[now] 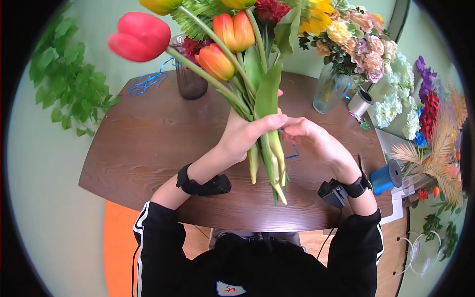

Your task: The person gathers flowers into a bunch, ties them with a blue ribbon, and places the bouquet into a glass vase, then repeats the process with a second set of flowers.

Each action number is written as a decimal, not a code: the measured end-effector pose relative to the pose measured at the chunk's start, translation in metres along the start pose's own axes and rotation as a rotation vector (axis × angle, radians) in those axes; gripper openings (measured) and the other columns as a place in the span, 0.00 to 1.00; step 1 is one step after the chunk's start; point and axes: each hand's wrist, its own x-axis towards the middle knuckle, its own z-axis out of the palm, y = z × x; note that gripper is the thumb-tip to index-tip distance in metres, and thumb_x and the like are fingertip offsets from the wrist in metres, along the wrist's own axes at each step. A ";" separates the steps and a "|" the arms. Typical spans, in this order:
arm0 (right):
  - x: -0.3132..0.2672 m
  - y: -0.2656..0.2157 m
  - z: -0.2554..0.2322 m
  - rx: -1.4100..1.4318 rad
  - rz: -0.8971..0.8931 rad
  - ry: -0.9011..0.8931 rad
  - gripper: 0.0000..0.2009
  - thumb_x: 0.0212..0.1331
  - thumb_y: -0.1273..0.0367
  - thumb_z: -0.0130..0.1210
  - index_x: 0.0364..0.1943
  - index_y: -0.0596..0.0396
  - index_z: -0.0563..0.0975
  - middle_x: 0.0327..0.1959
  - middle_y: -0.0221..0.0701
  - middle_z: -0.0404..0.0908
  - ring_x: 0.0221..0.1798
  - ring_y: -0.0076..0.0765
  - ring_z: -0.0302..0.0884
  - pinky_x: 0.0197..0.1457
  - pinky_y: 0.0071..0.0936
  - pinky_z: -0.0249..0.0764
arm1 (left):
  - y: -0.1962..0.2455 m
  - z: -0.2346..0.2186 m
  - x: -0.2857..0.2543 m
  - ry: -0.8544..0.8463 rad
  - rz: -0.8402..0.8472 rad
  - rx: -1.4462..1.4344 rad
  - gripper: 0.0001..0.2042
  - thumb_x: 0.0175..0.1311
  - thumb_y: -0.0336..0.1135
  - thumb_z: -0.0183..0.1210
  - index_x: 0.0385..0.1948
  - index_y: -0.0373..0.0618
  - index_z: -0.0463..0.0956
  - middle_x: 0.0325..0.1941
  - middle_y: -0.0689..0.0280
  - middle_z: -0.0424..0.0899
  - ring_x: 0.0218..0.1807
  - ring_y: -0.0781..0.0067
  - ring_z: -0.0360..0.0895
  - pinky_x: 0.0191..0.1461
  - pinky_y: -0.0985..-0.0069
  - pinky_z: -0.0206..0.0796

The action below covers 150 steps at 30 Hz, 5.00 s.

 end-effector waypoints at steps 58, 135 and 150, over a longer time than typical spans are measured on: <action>-0.026 0.078 -0.016 0.447 0.114 -0.117 0.08 0.56 0.67 0.45 0.31 0.57 0.73 0.32 0.25 0.74 0.32 0.17 0.67 0.38 0.18 0.65 | -0.015 -0.050 -0.046 -0.208 -0.450 0.427 0.12 0.61 0.39 0.45 0.25 0.42 0.72 0.26 0.72 0.73 0.26 0.87 0.64 0.34 0.86 0.58; -0.017 0.067 0.001 0.296 0.193 -0.059 0.09 0.51 0.66 0.55 0.28 0.58 0.77 0.21 0.21 0.74 0.23 0.12 0.65 0.26 0.11 0.61 | -0.043 -0.022 -0.039 -0.299 0.504 1.417 0.05 0.49 0.33 0.56 0.22 0.44 0.72 0.28 0.69 0.73 0.35 0.68 0.68 0.41 0.73 0.59; -0.020 0.066 -0.014 -0.279 -0.146 -0.091 0.11 0.57 0.65 0.46 0.26 0.58 0.73 0.32 0.32 0.72 0.35 0.22 0.66 0.39 0.23 0.61 | -0.038 -0.051 -0.034 -0.355 -0.200 0.285 0.11 0.64 0.38 0.40 0.25 0.42 0.66 0.28 0.66 0.76 0.33 0.82 0.64 0.39 0.84 0.55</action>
